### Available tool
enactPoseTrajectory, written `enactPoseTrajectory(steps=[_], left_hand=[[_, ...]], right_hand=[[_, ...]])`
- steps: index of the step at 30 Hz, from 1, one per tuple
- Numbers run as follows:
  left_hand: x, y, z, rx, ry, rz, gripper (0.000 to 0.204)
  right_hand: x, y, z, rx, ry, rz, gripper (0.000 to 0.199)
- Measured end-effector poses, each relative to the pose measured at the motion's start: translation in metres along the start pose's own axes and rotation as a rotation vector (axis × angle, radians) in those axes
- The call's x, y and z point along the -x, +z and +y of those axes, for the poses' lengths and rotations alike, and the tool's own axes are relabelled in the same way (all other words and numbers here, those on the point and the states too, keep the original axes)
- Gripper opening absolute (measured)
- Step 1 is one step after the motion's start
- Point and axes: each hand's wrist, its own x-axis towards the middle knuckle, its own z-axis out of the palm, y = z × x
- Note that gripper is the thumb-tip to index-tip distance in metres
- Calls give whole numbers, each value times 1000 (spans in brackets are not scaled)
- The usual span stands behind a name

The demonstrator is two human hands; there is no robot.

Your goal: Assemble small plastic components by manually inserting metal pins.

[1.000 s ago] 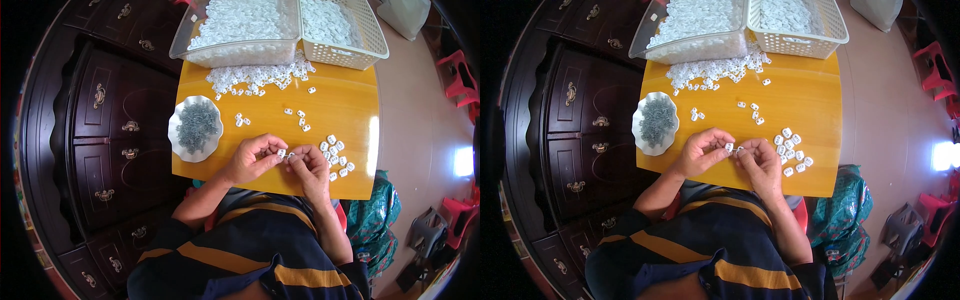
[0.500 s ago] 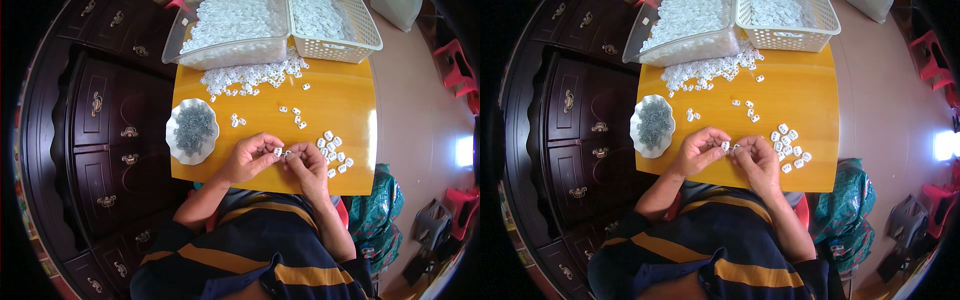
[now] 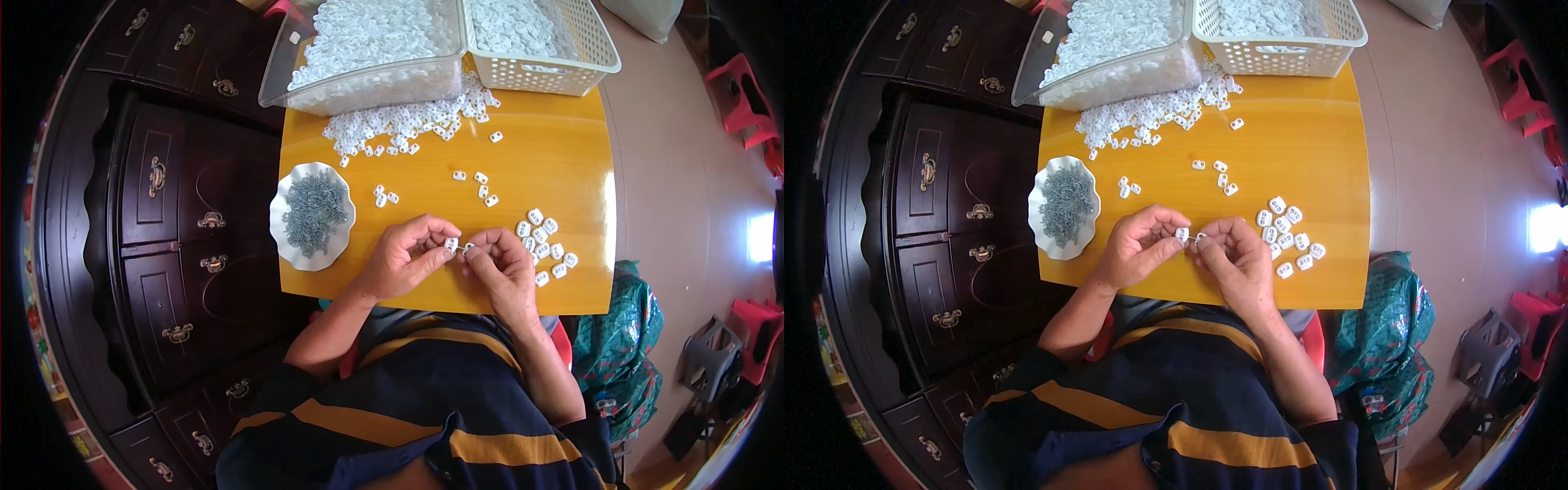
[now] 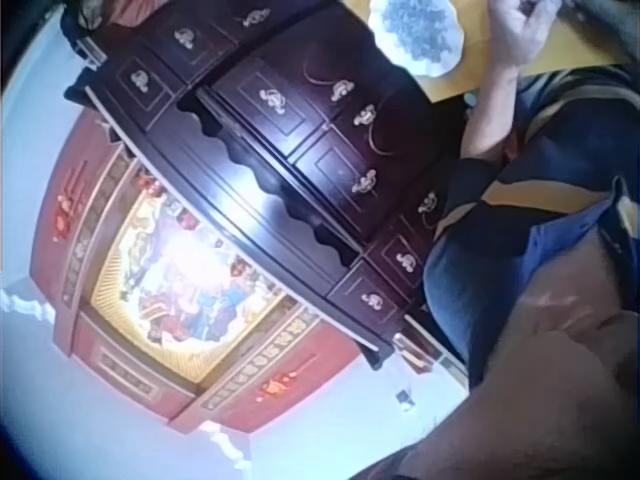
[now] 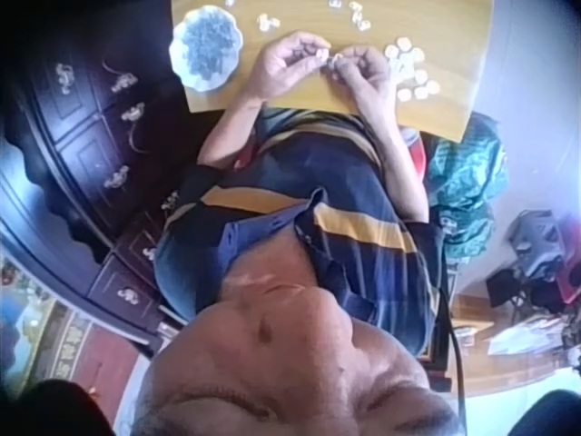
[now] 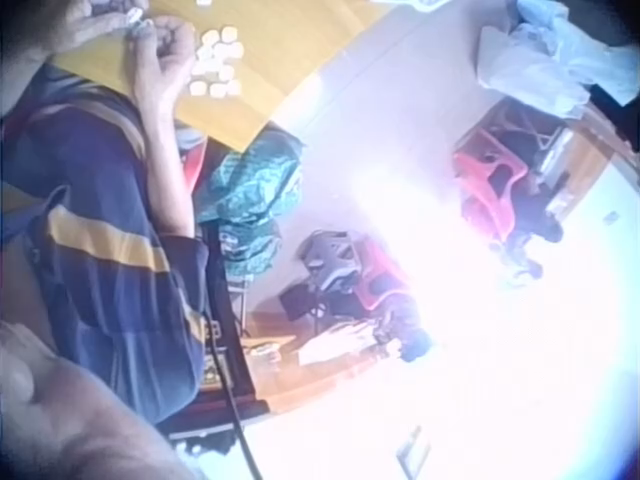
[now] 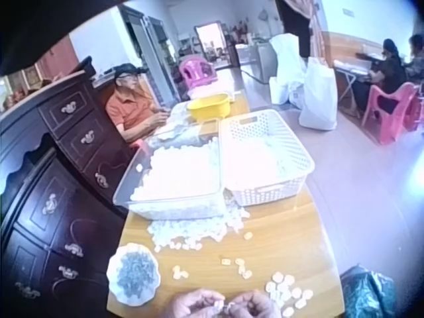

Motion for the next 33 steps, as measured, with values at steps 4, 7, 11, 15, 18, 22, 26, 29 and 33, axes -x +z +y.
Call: enactPoseTrajectory(steps=[4, 7, 11, 15, 18, 22, 26, 29, 33], left_hand=[[-1, 0, -1, 38, -14, 4, 22], [-2, 0, -2, 40, -17, -4, 22], [-2, 1, -3, 39, -4, -4, 22], [-2, 1, 0, 37, -26, -17, 26], [-5, 0, 3, 100, -43, -11, 26], [-8, -5, -6, 202, -115, -43, 23], [-6, -7, -9, 266, -163, -58, 23], [-5, -6, -6, 268, -175, -42, 24], [-3, -4, -4, 273, -178, 2, 25]], right_hand=[[-1, 0, 0, 15, 5, 0, 7], [-1, -2, 1, 45, -7, -5, 8], [-2, -4, 3, 62, -8, -6, 9], [-2, -4, 6, 23, -16, -5, 9], [-2, -5, 7, 29, -22, 2, 9], [-2, -6, 9, 64, -52, 0, 9], [-2, -6, 6, 61, -48, 9, 9], [-2, -6, 7, 42, -47, 1, 8], [-2, -6, 7, -65, -51, -10, 8]])
